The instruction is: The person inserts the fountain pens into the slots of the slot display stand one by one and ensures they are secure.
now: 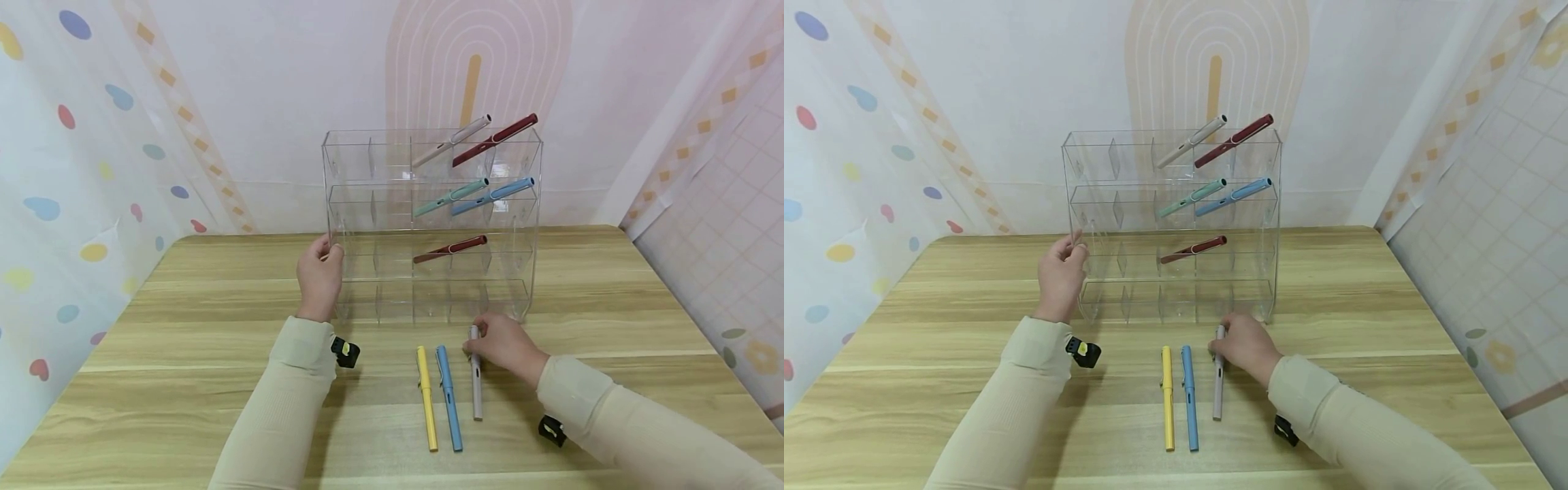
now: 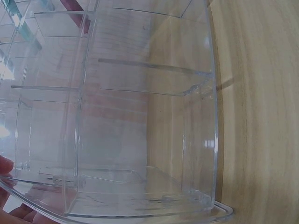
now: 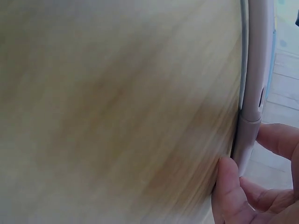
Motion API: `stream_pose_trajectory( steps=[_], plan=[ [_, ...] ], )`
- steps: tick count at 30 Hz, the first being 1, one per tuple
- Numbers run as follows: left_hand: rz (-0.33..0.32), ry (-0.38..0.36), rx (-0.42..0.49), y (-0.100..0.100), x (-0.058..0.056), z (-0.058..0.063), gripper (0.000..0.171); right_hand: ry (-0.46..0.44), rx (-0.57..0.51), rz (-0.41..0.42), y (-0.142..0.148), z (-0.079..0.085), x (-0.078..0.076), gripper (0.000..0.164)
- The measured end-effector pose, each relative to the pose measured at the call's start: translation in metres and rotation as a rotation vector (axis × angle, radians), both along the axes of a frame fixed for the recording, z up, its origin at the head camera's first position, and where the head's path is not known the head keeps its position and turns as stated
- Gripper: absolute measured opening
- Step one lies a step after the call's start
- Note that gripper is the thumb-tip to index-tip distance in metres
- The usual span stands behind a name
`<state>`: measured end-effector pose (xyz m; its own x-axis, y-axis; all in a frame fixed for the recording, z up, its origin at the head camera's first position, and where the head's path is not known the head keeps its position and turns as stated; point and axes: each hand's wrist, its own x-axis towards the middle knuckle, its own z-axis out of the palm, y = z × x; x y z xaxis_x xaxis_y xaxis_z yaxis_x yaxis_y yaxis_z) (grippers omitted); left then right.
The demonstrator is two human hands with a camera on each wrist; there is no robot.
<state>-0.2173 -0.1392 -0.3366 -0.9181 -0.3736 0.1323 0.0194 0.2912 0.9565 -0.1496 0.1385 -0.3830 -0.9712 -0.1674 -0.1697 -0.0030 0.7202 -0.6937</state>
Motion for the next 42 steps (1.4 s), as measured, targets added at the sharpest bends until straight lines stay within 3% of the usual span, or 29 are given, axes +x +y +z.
stream_pose_trajectory(
  steps=[7, 16, 26, 42],
  plan=[
    [0.0, 0.001, 0.007, 0.0, 0.0, 0.0, 0.039, -0.003, 0.096, 0.02, -0.005, 0.001, -0.003, 0.027],
    [0.002, -0.002, -0.004, 0.0, 0.0, -0.001, 0.039, 0.009, 0.104, 0.021, -0.004, 0.003, -0.004, 0.031],
    [-0.004, -0.006, 0.006, 0.0, 0.0, -0.001, 0.037, -0.061, -0.087, -0.016, 0.001, 0.007, -0.001, 0.035],
    [-0.012, -0.009, 0.012, 0.0, 0.001, 0.0, 0.039, -0.02, -0.311, -0.062, 0.021, 0.052, 0.0, 0.038]
  ],
)
